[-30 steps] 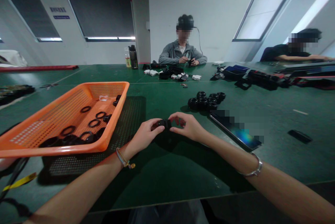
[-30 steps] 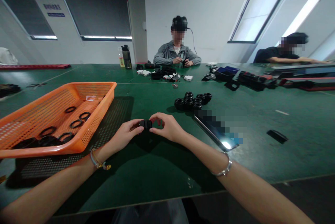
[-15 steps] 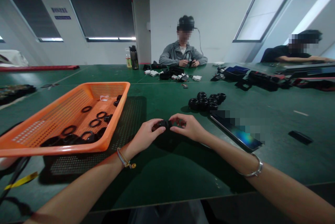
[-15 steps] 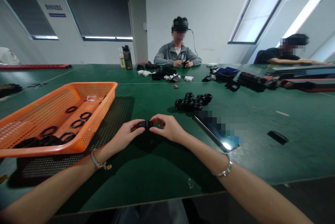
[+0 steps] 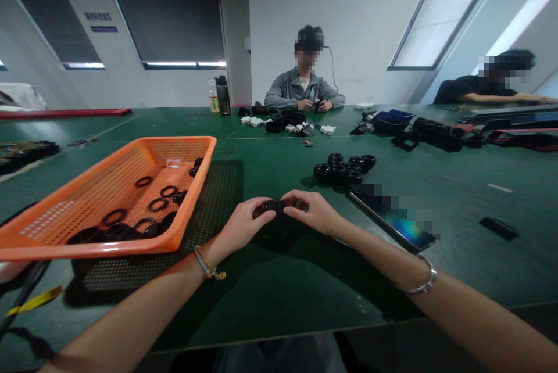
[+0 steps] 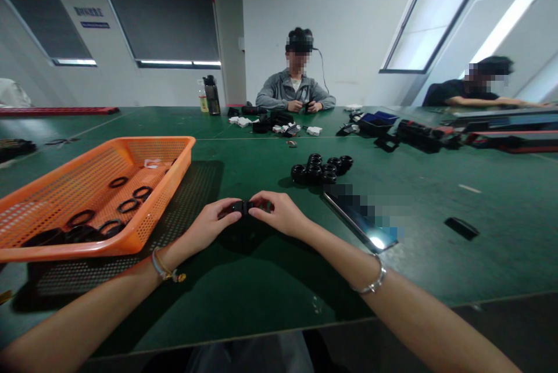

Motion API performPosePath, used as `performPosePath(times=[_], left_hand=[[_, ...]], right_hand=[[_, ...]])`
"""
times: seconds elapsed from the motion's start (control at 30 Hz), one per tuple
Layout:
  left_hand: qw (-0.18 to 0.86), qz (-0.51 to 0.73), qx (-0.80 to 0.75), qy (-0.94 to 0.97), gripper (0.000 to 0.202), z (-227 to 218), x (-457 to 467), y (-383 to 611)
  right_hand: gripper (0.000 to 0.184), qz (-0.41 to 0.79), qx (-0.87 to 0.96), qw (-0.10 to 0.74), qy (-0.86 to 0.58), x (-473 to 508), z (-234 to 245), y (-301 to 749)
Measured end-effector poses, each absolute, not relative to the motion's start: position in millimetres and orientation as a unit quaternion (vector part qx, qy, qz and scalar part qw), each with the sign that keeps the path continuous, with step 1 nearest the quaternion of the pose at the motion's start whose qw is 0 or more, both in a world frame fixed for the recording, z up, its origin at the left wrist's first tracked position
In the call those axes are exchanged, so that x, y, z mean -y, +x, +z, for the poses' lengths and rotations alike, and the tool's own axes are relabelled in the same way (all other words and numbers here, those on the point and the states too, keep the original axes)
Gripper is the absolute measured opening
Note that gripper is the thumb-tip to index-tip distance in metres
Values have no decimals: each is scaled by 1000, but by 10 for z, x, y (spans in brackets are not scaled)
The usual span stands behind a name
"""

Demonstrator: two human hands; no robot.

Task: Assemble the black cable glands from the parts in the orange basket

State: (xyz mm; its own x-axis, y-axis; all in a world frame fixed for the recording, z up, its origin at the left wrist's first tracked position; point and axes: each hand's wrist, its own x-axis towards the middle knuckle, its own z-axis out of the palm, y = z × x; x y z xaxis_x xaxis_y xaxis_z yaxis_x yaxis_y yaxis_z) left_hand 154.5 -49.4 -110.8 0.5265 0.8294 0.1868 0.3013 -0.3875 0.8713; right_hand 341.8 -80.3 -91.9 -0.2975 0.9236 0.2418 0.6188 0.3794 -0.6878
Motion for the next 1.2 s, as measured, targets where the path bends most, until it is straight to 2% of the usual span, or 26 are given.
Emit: performPosePath(times=[0.3, 1.2], left_hand=[[471, 338, -352, 735, 34, -1148, 442, 1547], [477, 332, -353, 733, 38, -1124, 471, 1554]], right_hand=[[33, 223, 780, 368, -455, 771, -974, 3497], [18, 204, 781, 346, -478, 784, -946, 3453]])
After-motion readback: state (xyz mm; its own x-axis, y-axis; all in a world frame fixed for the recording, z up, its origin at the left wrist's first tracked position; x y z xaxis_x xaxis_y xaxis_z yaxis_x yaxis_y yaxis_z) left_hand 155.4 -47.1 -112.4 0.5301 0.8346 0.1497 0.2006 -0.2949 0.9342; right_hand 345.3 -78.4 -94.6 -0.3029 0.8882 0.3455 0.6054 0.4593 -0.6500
